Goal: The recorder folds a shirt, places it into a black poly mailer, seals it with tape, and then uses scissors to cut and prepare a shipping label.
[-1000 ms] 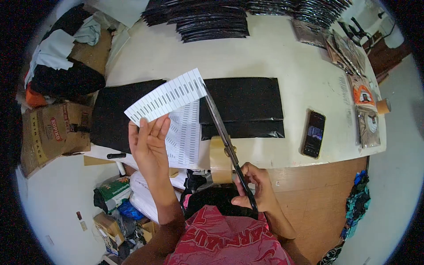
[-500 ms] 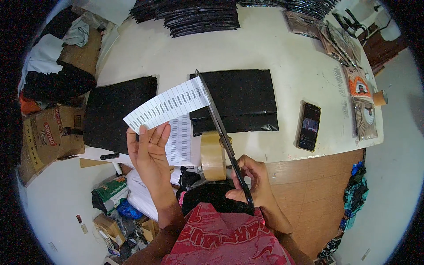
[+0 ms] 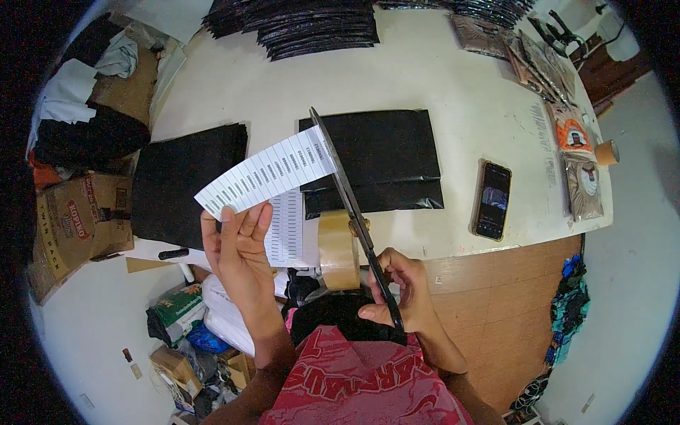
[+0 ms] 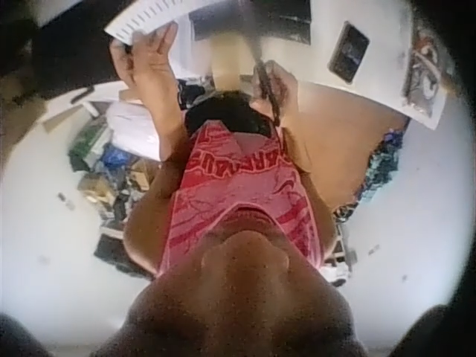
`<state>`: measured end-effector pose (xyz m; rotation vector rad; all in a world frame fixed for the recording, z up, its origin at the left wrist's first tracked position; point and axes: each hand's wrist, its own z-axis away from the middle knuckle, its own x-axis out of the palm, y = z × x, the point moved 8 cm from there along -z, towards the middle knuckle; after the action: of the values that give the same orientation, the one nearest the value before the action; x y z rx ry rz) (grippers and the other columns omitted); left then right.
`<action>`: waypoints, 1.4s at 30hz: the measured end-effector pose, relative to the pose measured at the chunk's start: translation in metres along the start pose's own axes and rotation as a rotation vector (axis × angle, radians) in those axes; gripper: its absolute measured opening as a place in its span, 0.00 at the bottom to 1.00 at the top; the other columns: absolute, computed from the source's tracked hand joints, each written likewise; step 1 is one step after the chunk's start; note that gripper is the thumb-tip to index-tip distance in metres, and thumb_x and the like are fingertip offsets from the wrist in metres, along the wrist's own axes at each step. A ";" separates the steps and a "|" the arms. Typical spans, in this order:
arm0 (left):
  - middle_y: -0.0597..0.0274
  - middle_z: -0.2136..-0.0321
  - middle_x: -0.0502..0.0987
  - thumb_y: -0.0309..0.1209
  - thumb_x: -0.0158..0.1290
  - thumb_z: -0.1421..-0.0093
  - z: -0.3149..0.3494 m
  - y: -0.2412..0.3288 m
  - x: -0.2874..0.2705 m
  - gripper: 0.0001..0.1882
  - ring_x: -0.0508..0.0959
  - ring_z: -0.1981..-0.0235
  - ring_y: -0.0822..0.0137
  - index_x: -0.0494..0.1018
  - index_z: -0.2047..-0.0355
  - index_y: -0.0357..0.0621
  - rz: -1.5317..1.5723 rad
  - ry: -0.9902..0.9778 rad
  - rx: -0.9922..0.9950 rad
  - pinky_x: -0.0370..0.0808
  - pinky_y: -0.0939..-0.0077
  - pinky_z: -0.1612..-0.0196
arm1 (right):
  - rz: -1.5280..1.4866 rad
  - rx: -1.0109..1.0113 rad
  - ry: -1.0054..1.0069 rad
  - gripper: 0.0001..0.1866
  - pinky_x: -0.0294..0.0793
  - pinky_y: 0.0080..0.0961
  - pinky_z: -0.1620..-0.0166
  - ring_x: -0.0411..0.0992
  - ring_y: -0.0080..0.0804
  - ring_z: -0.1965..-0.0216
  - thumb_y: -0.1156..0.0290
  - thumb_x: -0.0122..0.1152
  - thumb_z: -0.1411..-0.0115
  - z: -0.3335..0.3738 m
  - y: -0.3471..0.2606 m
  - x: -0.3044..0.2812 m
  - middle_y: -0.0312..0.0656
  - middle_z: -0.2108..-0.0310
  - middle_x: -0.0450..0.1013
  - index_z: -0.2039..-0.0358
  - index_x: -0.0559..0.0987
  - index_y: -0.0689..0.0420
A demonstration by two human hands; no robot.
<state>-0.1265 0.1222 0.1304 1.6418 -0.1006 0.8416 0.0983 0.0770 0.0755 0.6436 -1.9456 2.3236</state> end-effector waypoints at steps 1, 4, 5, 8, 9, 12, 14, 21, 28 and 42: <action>0.41 0.58 0.77 0.26 0.46 0.34 0.001 0.000 0.000 0.10 0.80 0.57 0.56 0.64 0.54 0.37 0.004 0.003 -0.005 0.82 0.64 0.54 | 0.001 0.002 0.002 0.28 0.62 0.13 0.76 0.66 0.16 0.81 0.59 0.81 0.62 0.001 -0.001 0.000 0.31 0.78 0.67 0.69 0.70 0.57; 0.42 0.57 0.76 0.28 0.43 0.32 0.001 -0.002 0.000 0.11 0.80 0.57 0.55 0.60 0.52 0.38 -0.057 0.001 -0.028 0.81 0.62 0.54 | -0.008 0.025 0.042 0.33 0.64 0.13 0.79 0.65 0.18 0.82 0.54 0.81 0.65 0.001 -0.003 0.000 0.35 0.79 0.66 0.69 0.68 0.58; 0.42 0.57 0.76 0.28 0.43 0.32 0.002 -0.003 0.000 0.11 0.80 0.57 0.55 0.60 0.52 0.38 -0.057 0.001 -0.032 0.81 0.62 0.54 | -0.012 0.027 0.054 0.33 0.63 0.13 0.79 0.65 0.18 0.82 0.54 0.81 0.65 0.002 -0.004 0.000 0.34 0.79 0.66 0.70 0.68 0.58; 0.40 0.58 0.77 0.26 0.46 0.34 0.003 -0.002 0.004 0.10 0.80 0.57 0.56 0.64 0.53 0.36 0.015 -0.028 0.000 0.81 0.63 0.54 | -0.015 0.011 0.073 0.32 0.63 0.12 0.79 0.65 0.18 0.82 0.54 0.81 0.65 0.002 -0.003 0.000 0.34 0.80 0.66 0.70 0.68 0.58; 0.40 0.58 0.77 0.26 0.46 0.34 0.004 -0.003 0.003 0.10 0.80 0.56 0.56 0.64 0.53 0.36 0.012 -0.035 0.000 0.81 0.63 0.54 | -0.016 -0.009 0.075 0.32 0.63 0.12 0.80 0.65 0.18 0.82 0.54 0.81 0.65 0.002 -0.003 0.000 0.34 0.80 0.66 0.70 0.68 0.58; 0.40 0.58 0.76 0.26 0.46 0.34 0.003 -0.001 0.004 0.10 0.80 0.56 0.56 0.64 0.53 0.37 0.000 -0.033 0.006 0.81 0.64 0.54 | 0.020 0.014 0.027 0.32 0.63 0.12 0.80 0.65 0.17 0.82 0.54 0.81 0.64 0.001 -0.001 0.000 0.34 0.80 0.66 0.70 0.68 0.57; 0.41 0.58 0.77 0.26 0.45 0.34 0.002 -0.002 0.004 0.10 0.80 0.57 0.56 0.64 0.54 0.37 -0.009 -0.028 0.003 0.81 0.64 0.54 | 0.015 -0.008 0.018 0.30 0.62 0.13 0.79 0.65 0.16 0.82 0.57 0.81 0.63 0.001 0.000 -0.002 0.32 0.79 0.67 0.70 0.68 0.58; 0.41 0.58 0.77 0.25 0.44 0.33 0.005 0.001 0.007 0.09 0.81 0.57 0.57 0.65 0.54 0.36 -0.002 -0.044 0.010 0.82 0.65 0.54 | 0.043 -0.038 0.016 0.28 0.61 0.13 0.77 0.65 0.15 0.81 0.60 0.81 0.63 0.003 -0.002 -0.002 0.31 0.79 0.67 0.71 0.69 0.57; 0.42 0.58 0.77 0.25 0.44 0.33 0.004 0.002 0.005 0.09 0.81 0.58 0.59 0.65 0.54 0.37 -0.022 -0.022 0.021 0.82 0.65 0.54 | -0.014 0.004 0.029 0.29 0.61 0.13 0.76 0.65 0.15 0.81 0.60 0.82 0.64 0.003 0.001 0.000 0.30 0.78 0.67 0.72 0.69 0.57; 0.42 0.58 0.77 0.26 0.45 0.33 0.002 0.001 0.001 0.11 0.80 0.56 0.57 0.65 0.52 0.38 -0.007 -0.069 0.027 0.81 0.65 0.53 | -0.020 -0.011 0.016 0.28 0.61 0.12 0.77 0.65 0.14 0.81 0.61 0.82 0.63 -0.001 -0.001 0.003 0.31 0.78 0.67 0.72 0.69 0.57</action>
<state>-0.1253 0.1201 0.1314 1.6961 -0.1323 0.7842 0.0957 0.0772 0.0777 0.6385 -1.9349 2.2975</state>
